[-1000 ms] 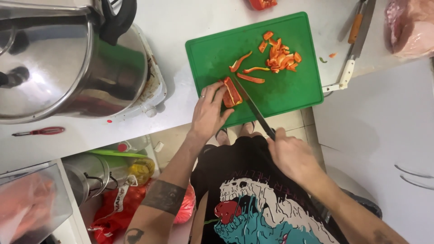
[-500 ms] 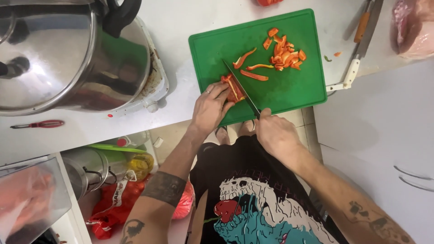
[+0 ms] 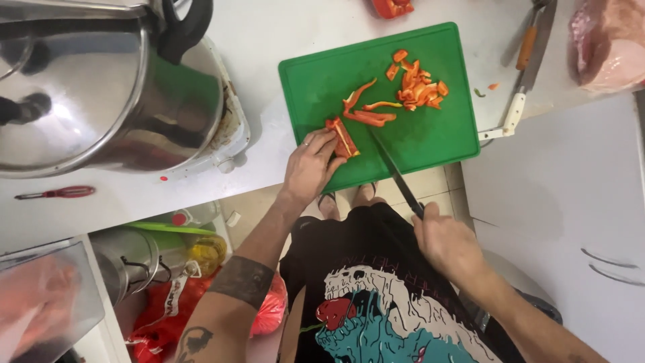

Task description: Cutting and dicing red bell peppers on a green cutting board using a kitchen knife.

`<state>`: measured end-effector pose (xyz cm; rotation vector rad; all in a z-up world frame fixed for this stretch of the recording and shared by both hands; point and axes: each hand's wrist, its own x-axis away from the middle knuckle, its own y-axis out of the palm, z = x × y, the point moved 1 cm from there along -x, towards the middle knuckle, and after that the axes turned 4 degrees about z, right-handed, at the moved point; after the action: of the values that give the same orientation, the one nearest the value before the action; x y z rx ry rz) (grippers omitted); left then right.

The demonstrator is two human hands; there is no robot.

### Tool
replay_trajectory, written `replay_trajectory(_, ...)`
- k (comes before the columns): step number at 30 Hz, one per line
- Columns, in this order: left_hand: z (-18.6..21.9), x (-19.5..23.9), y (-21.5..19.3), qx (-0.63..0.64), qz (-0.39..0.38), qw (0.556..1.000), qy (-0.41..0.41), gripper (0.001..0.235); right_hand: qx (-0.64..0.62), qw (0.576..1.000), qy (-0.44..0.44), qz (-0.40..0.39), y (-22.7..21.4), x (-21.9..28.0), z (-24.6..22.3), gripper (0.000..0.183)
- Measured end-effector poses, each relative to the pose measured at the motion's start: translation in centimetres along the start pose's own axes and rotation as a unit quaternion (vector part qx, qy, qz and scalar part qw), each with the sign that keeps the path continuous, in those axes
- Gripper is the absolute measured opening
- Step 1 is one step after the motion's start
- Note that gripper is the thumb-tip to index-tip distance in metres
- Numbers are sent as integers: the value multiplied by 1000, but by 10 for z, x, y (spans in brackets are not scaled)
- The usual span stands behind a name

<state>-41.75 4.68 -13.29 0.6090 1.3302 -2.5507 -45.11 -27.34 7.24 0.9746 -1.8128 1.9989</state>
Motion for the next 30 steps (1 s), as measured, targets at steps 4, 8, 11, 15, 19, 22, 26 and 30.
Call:
replay_trajectory(4, 0, 3, 5, -6, 2, 1000, -5, 56, -12, 999, -28, 36, -10, -12, -15, 58)
replay_trajectory(8, 3, 3, 6, -6, 8, 1000, -6, 54, -30, 997, -59, 47, -6, -39, -27, 58)
replay_trajectory(11, 5, 4, 5, -12, 18, 1000, -7, 54, -30, 996, -71, 39, -8, -50, -39, 55)
replay_trajectory(15, 6, 2, 8, -18, 31, 999, -4, 53, -1, 996, -75, 46, 0, -67, -40, 52)
replay_trajectory(19, 4, 3, 12, -16, 32, 999, -5, 52, 11, 995, -77, 59, -7, -78, -54, 47)
replay_trajectory(22, 2, 3, 12, -15, 43, 999, 1, 50, 4, 997, -69, 32, -11, -86, -59, 47)
replay_trajectory(26, 4, 1, 11, -19, 48, 999, 7, 50, -4, 999, -51, -2, -21, -57, -49, 52)
replay_trajectory(30, 2, 1, 13, -15, 57, 998, 12, 53, 3, 994, -5, -111, -9, -5, -22, 64)
